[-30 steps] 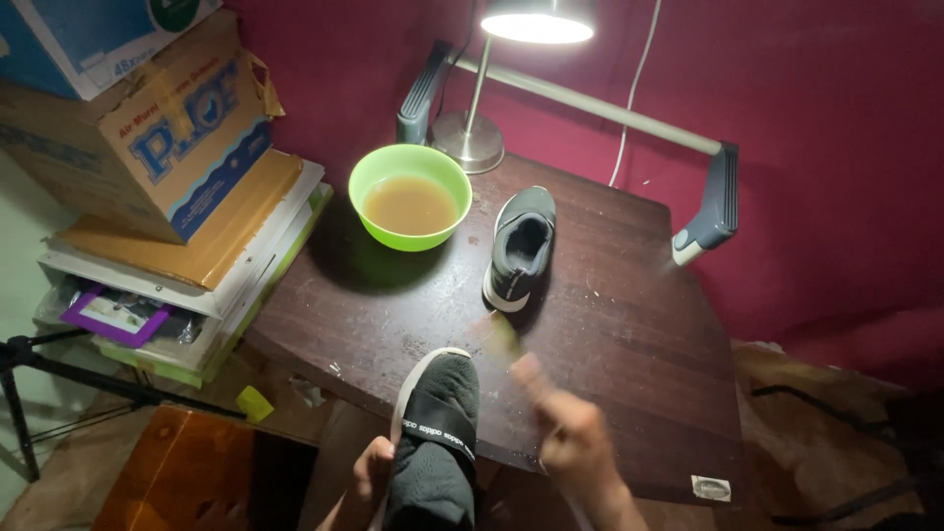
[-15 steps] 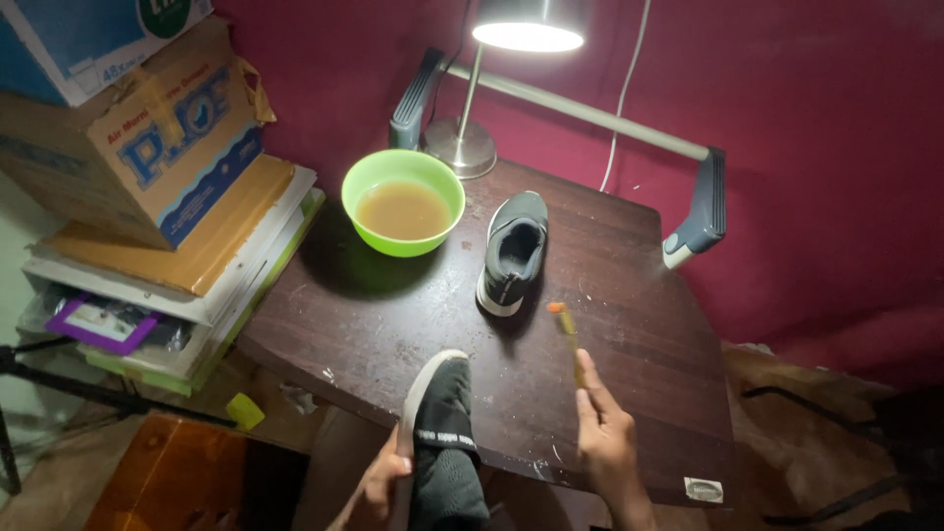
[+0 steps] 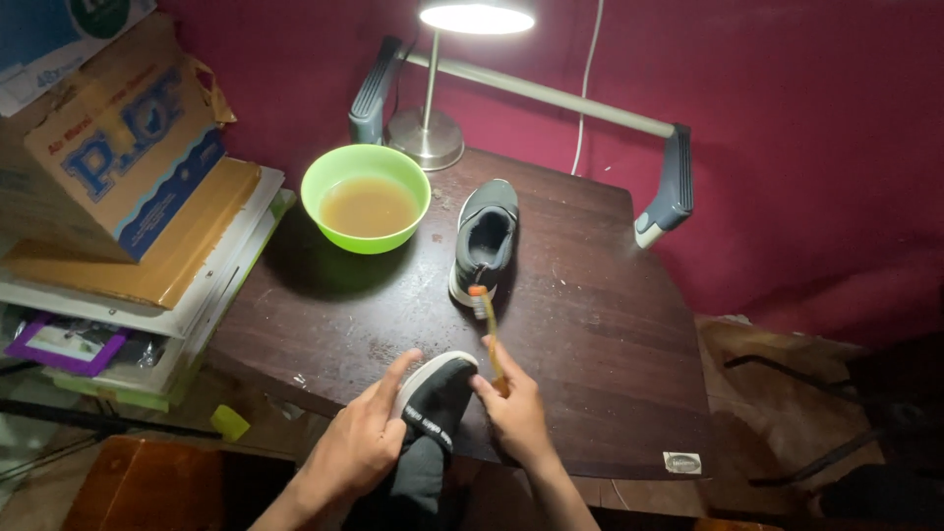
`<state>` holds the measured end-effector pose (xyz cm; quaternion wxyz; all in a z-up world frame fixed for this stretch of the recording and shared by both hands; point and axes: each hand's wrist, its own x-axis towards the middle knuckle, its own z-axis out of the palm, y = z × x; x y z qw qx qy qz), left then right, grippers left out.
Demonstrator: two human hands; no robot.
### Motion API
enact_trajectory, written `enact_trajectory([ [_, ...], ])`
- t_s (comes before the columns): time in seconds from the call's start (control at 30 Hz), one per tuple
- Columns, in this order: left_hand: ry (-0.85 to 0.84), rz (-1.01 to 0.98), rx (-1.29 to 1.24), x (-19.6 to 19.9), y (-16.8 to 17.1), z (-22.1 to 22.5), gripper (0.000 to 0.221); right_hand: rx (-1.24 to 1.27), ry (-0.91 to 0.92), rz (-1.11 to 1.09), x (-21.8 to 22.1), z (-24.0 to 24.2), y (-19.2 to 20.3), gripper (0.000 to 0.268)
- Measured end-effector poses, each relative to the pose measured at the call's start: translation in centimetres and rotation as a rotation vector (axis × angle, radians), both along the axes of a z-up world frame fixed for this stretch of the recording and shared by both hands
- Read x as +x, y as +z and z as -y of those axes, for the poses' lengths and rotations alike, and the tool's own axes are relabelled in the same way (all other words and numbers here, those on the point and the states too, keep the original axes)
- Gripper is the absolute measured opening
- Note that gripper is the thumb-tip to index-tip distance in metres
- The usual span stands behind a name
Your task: The person is scrubbing the upper and sole of a black and white sneaker using a toothbrush dipped in a cleaning solution from a green bowl.
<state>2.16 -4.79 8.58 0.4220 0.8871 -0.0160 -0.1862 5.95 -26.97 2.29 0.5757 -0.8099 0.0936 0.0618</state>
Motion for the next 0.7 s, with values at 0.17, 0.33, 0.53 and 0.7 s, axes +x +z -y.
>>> enact_trajectory([
  [0.17,0.036,0.039,-0.166,1.2,0.5,0.3,0.069,0.011,0.016,0.114,0.2,-0.8,-2.2,0.010],
  [0.33,0.107,-0.030,0.071,2.4,0.4,1.7,0.054,0.004,-0.029,0.154,-1.3,-0.7,-0.1,0.010],
  [0.53,0.012,-0.035,0.175,4.4,-2.4,1.3,0.048,-0.446,0.120,0.016,-3.9,4.9,3.8,0.073],
  [0.7,-0.084,0.004,0.208,5.4,-3.4,1.7,0.037,-0.689,0.259,0.259,-6.3,8.5,-0.9,0.072],
])
